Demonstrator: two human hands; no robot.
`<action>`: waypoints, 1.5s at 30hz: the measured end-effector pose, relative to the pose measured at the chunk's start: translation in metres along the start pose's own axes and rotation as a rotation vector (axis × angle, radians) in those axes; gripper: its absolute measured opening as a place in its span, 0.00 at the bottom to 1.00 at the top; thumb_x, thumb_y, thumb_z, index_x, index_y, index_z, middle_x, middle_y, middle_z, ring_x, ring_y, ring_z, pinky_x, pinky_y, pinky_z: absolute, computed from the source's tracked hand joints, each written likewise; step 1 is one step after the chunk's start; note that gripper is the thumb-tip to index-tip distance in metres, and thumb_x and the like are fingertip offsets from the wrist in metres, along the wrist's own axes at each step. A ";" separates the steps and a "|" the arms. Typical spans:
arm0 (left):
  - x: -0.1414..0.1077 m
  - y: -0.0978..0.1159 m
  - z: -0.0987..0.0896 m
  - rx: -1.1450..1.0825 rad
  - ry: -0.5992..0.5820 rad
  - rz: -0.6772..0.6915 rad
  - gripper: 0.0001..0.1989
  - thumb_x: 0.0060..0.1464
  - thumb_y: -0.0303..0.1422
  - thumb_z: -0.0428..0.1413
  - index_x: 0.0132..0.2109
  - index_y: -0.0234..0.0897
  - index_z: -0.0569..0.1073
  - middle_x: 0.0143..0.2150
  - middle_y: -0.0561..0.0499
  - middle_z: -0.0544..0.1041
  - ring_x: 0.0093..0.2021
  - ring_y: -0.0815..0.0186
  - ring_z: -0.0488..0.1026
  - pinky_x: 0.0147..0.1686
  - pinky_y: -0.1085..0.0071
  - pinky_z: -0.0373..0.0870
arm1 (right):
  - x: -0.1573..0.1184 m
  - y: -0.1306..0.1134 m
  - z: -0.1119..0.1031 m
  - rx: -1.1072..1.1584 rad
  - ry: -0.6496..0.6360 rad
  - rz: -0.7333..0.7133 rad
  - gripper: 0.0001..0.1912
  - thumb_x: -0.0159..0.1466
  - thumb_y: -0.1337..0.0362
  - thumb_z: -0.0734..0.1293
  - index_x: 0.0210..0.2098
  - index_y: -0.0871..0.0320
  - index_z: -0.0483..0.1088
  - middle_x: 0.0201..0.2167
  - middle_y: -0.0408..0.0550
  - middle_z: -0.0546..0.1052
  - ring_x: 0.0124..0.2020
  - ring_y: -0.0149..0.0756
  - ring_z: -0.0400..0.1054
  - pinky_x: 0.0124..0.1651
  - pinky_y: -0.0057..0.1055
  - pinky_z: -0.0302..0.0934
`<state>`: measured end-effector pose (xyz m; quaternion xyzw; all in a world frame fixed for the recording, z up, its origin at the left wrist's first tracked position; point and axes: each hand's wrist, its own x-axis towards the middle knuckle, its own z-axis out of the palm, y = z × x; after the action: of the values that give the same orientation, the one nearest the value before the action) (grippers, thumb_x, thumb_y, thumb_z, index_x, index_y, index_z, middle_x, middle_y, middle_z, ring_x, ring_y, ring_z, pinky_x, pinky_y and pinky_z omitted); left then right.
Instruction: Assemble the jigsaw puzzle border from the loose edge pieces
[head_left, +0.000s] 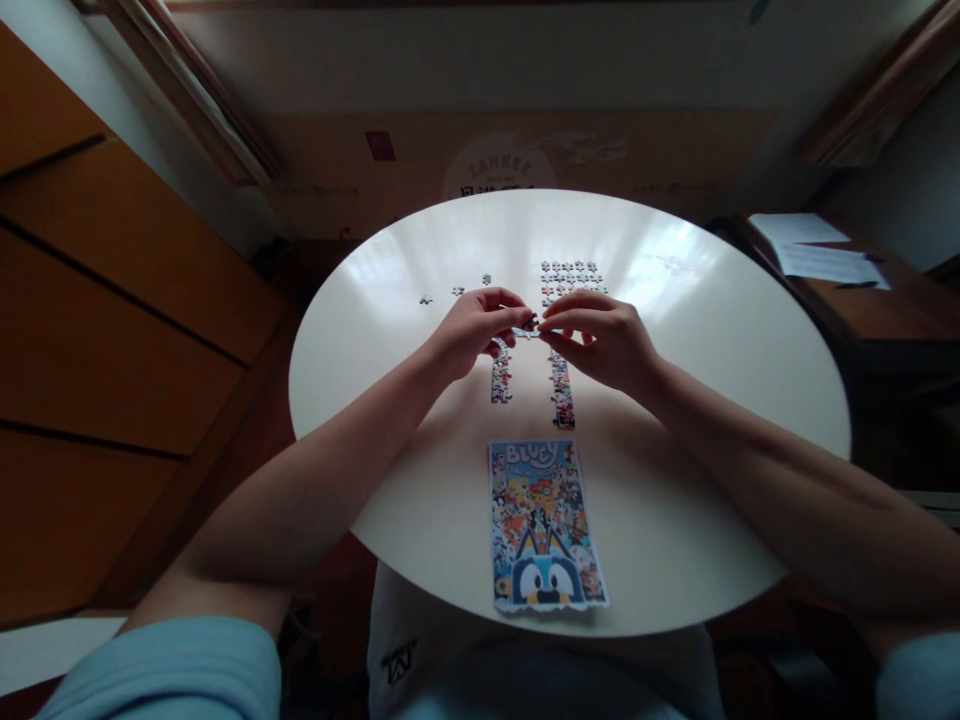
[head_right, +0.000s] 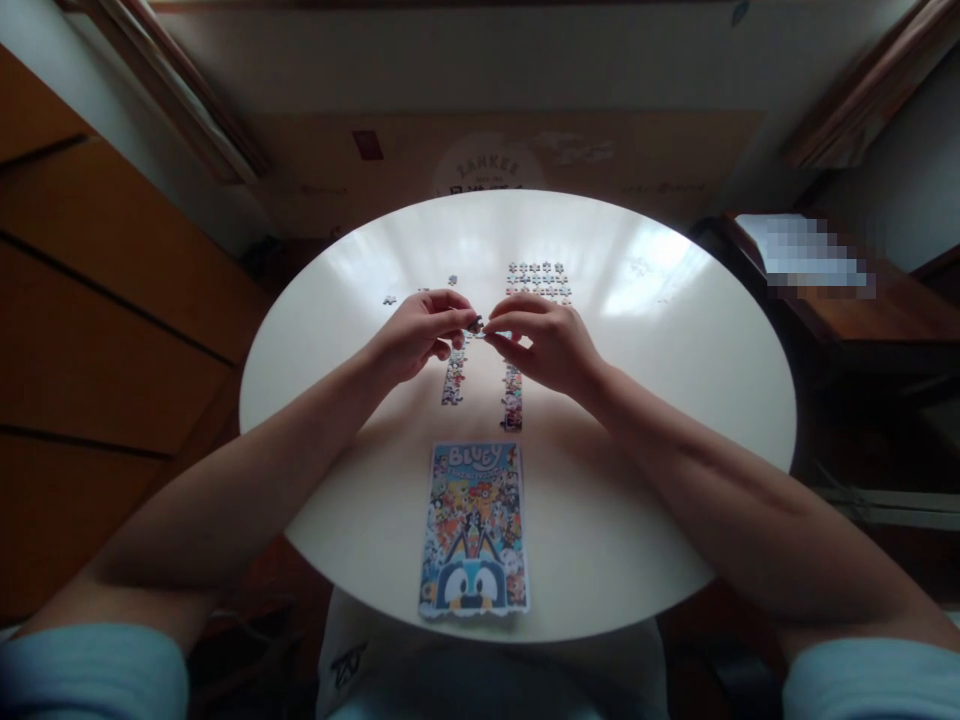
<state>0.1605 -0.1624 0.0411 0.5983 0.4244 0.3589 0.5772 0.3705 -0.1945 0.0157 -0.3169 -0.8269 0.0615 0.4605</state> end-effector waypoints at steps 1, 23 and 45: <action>0.000 0.000 0.001 0.003 -0.001 -0.005 0.03 0.56 0.28 0.61 0.34 0.35 0.74 0.30 0.48 0.77 0.24 0.72 0.70 0.20 0.73 0.58 | -0.001 0.002 0.001 0.004 0.000 0.007 0.04 0.67 0.63 0.70 0.37 0.52 0.79 0.40 0.44 0.80 0.31 0.31 0.73 0.32 0.31 0.69; -0.010 0.008 -0.001 0.253 -0.084 0.010 0.14 0.60 0.25 0.59 0.53 0.31 0.75 0.27 0.51 0.77 0.23 0.70 0.73 0.17 0.75 0.60 | -0.003 -0.002 0.002 0.013 -0.034 -0.025 0.05 0.67 0.65 0.71 0.38 0.54 0.81 0.41 0.46 0.83 0.37 0.35 0.79 0.37 0.32 0.75; -0.003 0.002 -0.023 0.573 -0.047 0.291 0.12 0.57 0.26 0.52 0.44 0.33 0.79 0.31 0.49 0.80 0.26 0.72 0.71 0.28 0.74 0.67 | -0.001 -0.013 0.000 -0.029 -0.133 -0.066 0.07 0.67 0.64 0.70 0.35 0.53 0.82 0.37 0.45 0.84 0.39 0.36 0.79 0.42 0.34 0.74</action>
<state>0.1383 -0.1563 0.0449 0.7990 0.4048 0.2893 0.3375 0.3651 -0.2051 0.0199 -0.2912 -0.8666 0.0551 0.4015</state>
